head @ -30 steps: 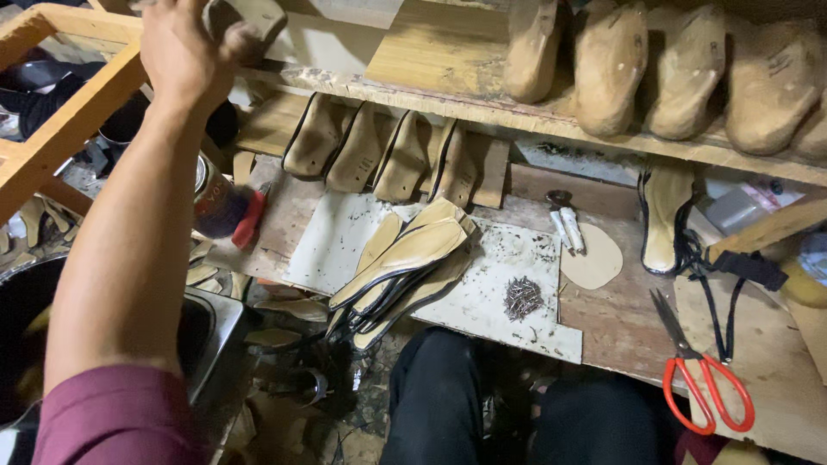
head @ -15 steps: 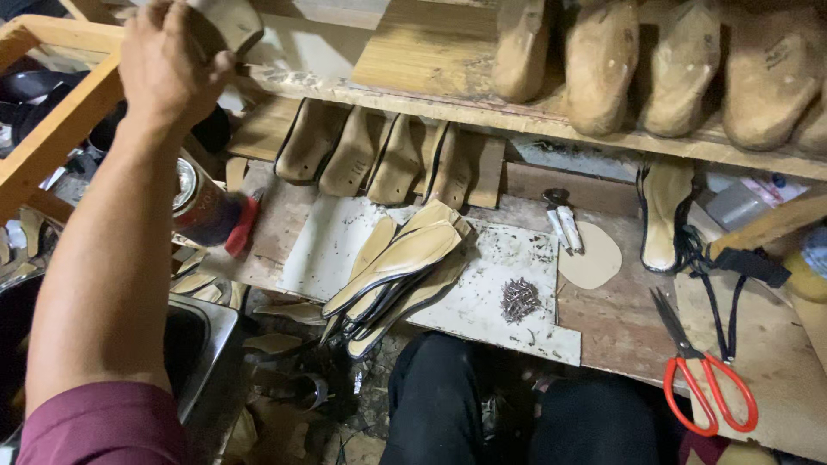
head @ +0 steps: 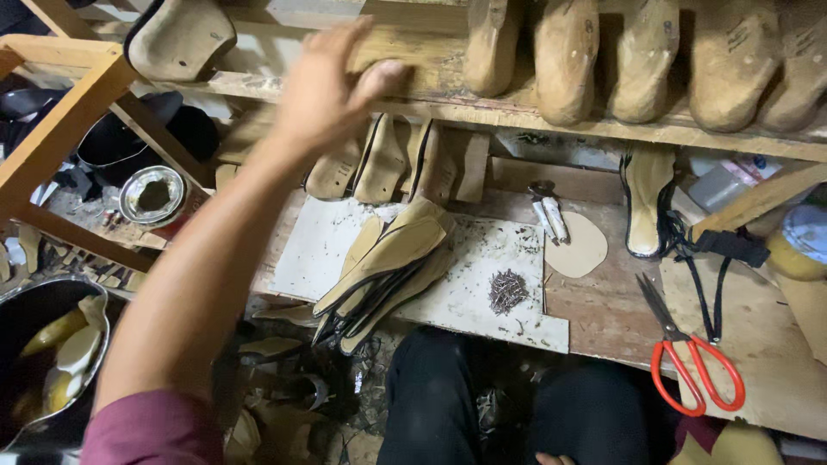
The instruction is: The person sits at a workbench and trims excess material from the edge of a shoe upper with scissors, working the shoe over a wooden last. They use a rasp to smooth the edge, tap it with a hammer, and place finished uppers in a stack on the bench.
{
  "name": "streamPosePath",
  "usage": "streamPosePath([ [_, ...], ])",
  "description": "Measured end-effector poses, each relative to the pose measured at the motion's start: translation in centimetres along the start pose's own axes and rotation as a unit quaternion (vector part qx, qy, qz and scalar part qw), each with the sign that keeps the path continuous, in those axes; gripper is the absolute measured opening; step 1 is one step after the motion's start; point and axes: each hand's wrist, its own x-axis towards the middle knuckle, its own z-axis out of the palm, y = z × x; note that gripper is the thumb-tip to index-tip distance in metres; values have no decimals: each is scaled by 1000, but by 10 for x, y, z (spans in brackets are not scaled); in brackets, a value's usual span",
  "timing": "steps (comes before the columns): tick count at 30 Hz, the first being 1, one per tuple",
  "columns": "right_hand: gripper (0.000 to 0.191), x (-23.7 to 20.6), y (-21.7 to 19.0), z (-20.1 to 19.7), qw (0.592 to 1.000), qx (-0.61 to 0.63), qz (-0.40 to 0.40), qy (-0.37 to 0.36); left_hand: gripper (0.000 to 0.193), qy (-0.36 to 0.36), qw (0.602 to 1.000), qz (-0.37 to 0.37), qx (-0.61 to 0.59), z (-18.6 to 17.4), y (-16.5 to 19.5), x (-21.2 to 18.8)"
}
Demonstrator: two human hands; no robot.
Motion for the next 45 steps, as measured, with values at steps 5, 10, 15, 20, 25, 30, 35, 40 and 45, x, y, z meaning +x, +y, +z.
streamPosePath([
  [5,33,-7,2,-7,1000,0,-19,16,76,5,983,9,-183,58,82,42],
  [10,33,-15,10,-10,997,1,-63,34,48,-11,988,-134,-78,91,94,72],
  [15,35,-28,37,-15,995,-27,-91,-22,38,151,892,-145,-401,68,62,43],
  [20,32,-40,48,-10,992,-9,-119,43,50,116,700,-206,-673,23,78,-92],
  [25,32,-40,44,-22,933,311,-137,122,55,34,598,-393,-698,21,128,-246],
  [30,64,-39,35,-61,851,178,-337,361,41,-160,675,-391,-604,85,157,-364],
  [35,46,-32,25,-73,933,133,-311,125,37,-282,661,-414,-559,127,182,-410],
  [40,39,-28,29,-72,936,117,-320,92,28,-344,908,-186,-152,85,171,-378],
  [45,37,-35,33,-79,915,76,-371,139,30,-71,950,-277,-127,16,118,-331],
])
